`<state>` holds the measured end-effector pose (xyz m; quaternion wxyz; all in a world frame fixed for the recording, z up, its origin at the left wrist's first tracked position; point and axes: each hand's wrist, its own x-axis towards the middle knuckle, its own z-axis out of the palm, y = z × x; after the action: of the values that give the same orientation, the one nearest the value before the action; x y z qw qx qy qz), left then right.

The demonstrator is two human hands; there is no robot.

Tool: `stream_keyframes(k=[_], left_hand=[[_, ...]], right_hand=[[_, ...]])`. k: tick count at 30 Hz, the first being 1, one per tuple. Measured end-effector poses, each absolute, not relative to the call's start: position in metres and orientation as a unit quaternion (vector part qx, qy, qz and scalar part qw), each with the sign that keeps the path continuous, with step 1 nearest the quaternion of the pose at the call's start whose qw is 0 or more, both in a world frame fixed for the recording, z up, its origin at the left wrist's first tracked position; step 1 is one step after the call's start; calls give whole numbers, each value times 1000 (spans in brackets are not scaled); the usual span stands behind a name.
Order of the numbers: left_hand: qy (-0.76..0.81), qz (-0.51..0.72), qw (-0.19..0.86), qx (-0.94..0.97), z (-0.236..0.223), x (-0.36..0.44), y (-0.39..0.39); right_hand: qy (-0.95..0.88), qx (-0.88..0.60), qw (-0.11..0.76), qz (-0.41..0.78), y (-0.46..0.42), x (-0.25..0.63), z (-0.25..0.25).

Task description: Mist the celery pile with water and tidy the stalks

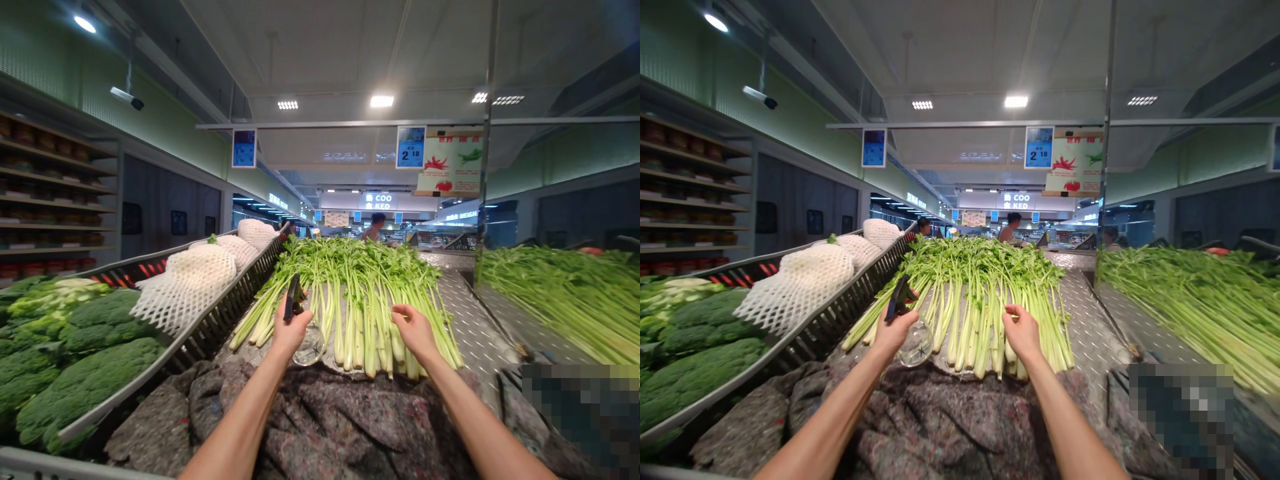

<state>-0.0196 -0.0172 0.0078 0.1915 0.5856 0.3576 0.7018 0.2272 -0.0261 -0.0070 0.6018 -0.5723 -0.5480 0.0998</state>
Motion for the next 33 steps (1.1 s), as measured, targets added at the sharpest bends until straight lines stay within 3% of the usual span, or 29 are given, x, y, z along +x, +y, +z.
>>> stream_keyframes(k=[15, 33], left_hand=[[320, 661, 211, 645, 8, -14, -24], [302, 626, 244, 677, 10, -6, -38]], right_hand=[[-500, -593, 625, 91, -12, 251, -13], [-444, -671, 593, 37, -21, 250, -11]])
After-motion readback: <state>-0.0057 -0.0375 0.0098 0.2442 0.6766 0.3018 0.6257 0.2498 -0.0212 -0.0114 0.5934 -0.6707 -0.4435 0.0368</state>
